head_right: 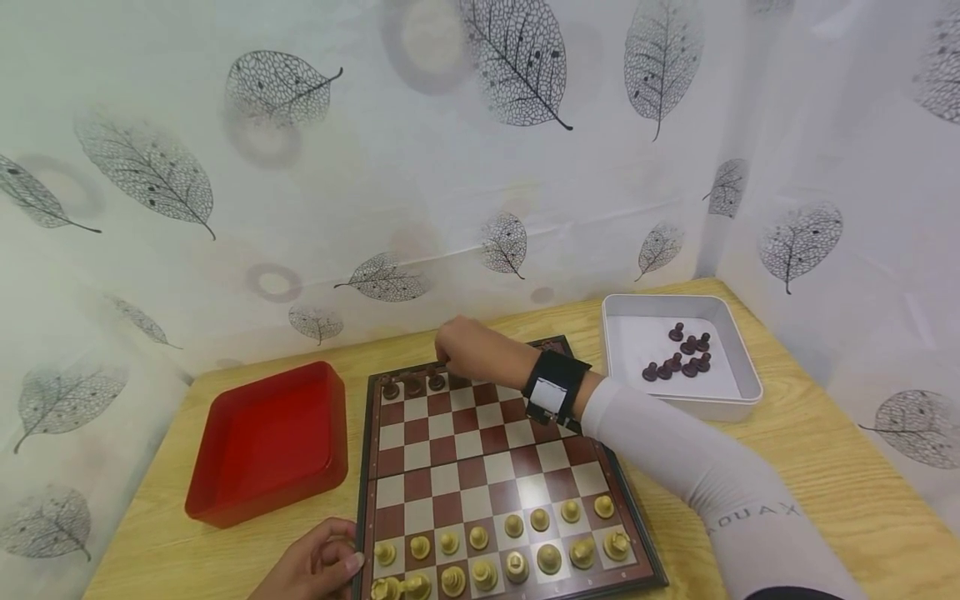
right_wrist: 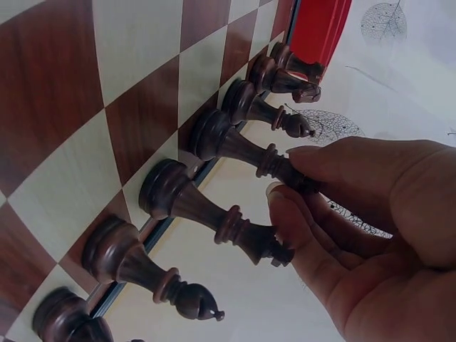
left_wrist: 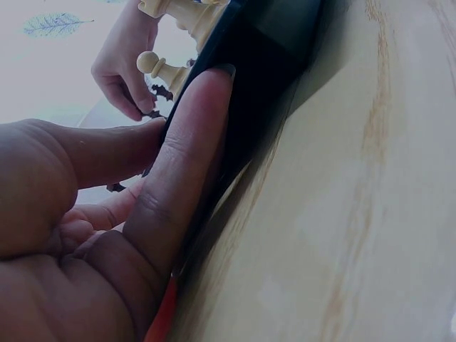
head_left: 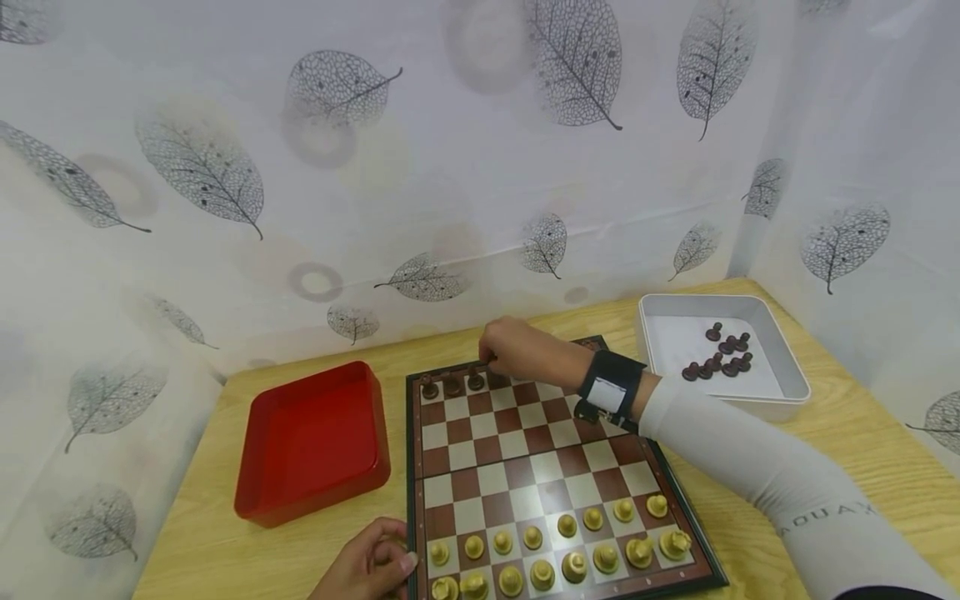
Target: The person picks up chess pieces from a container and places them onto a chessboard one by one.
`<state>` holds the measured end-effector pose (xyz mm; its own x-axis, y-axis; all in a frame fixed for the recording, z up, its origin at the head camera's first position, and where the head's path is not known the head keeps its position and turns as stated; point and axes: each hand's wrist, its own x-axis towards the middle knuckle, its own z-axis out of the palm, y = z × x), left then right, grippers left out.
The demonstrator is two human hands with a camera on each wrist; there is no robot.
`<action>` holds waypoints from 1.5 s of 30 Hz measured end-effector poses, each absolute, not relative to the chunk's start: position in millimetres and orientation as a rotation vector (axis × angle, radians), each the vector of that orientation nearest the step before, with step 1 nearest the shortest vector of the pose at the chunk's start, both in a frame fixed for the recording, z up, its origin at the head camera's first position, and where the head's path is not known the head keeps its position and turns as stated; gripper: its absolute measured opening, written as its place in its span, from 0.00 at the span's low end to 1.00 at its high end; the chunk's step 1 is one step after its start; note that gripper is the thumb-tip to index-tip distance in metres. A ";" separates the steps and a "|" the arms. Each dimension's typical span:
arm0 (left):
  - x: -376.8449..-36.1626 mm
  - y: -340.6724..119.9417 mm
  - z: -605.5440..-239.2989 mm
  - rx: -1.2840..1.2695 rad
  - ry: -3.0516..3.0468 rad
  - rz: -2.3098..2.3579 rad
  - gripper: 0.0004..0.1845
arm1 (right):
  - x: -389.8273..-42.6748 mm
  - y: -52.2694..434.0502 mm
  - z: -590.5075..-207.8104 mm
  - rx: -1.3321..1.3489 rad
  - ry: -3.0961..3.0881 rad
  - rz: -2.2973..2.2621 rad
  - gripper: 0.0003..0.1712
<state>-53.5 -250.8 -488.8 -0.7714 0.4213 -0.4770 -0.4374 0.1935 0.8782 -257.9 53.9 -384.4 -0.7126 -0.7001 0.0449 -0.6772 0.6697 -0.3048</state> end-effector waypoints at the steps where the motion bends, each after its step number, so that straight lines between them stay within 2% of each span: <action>1: -53.4 -250.7 -488.7 -0.018 1.810 1.653 0.24 | -257.6 53.9 -384.5 -1.170 2.803 -0.456 0.07; 21: -55.9 -247.9 -488.8 -0.012 1.817 1.637 0.25 | -255.5 59.3 -383.6 -1.169 2.815 -0.440 0.07; 30: -54.2 -248.1 -490.1 -0.057 1.799 1.641 0.28 | -253.9 66.2 -374.1 -1.146 2.827 -0.419 0.13; 35: -52.5 -248.7 -492.2 -0.067 1.796 1.647 0.28 | -253.0 91.6 -353.4 -1.093 2.876 -0.446 0.14; 45: -53.2 -247.8 -492.0 -0.039 1.764 1.678 0.25 | -252.8 177.0 -337.8 -0.747 2.926 -0.398 0.17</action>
